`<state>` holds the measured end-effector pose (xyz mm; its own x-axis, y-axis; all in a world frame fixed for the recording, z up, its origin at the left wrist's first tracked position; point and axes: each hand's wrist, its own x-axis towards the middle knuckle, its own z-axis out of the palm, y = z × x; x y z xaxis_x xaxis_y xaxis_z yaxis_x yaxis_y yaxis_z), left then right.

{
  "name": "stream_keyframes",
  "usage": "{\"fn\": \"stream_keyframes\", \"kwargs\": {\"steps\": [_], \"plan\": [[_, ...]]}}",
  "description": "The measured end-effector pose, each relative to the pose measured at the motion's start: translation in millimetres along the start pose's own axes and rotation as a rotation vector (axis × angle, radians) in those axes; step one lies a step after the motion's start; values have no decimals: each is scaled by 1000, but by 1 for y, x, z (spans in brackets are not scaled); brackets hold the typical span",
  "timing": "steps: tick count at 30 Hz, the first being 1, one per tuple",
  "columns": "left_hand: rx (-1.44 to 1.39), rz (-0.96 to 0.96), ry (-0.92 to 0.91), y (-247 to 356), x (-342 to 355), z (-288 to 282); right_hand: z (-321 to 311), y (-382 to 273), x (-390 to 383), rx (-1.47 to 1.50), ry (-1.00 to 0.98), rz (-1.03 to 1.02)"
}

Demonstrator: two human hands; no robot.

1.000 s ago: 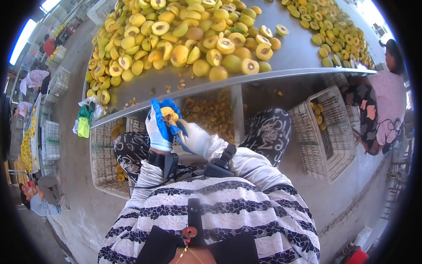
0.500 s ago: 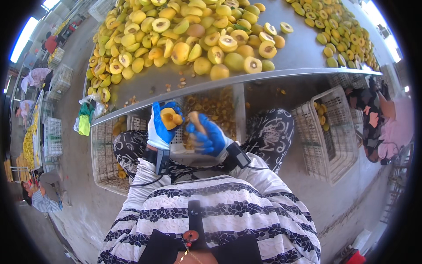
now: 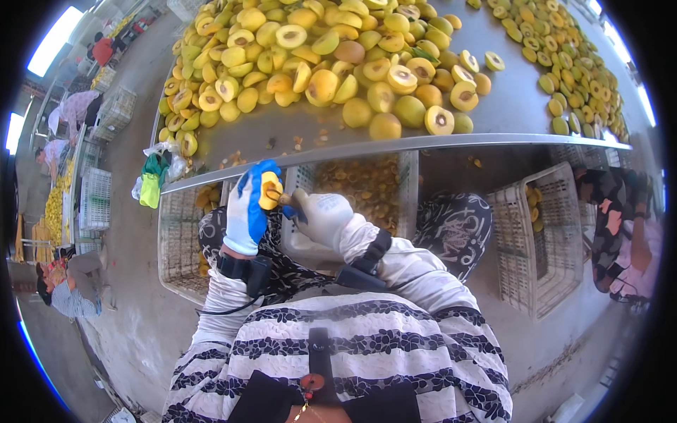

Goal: The person repeatedly picks mangoes from a large pile on a metal table, peels them with a small knife, and places the peeled fruit into a white crate below. The process is continuous and repetitive, with other workers visible in the background.

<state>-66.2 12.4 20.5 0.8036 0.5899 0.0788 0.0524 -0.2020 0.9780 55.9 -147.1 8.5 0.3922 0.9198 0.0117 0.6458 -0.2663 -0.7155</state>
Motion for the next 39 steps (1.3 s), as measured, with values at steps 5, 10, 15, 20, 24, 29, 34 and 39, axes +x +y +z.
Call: {"fn": "stream_keyframes", "kwargs": {"steps": [5,10,15,20,24,29,34,39], "plan": [[-216,-118,248,-11,3,6,-13,11,-7,-302,43,113],[-180,-283,-1,13,2,1,5,12,-3,-353,29,-100],[595,-81,285,48,10,-131,-35,64,-31,-353,-82,290],[1416,198,341,11,81,-224,-25,105,-39,-285,-183,372],[1753,-281,51,-3,142,-195,-10,108,-34,-294,-139,250],[1428,-276,-233,-26,154,-154,-15,109,-40,-228,-161,345],[1110,222,186,-37,141,-196,-18,104,-43,-220,-103,332],[1170,-224,-68,-44,139,-211,-20,93,-39,-203,-102,332]]}}
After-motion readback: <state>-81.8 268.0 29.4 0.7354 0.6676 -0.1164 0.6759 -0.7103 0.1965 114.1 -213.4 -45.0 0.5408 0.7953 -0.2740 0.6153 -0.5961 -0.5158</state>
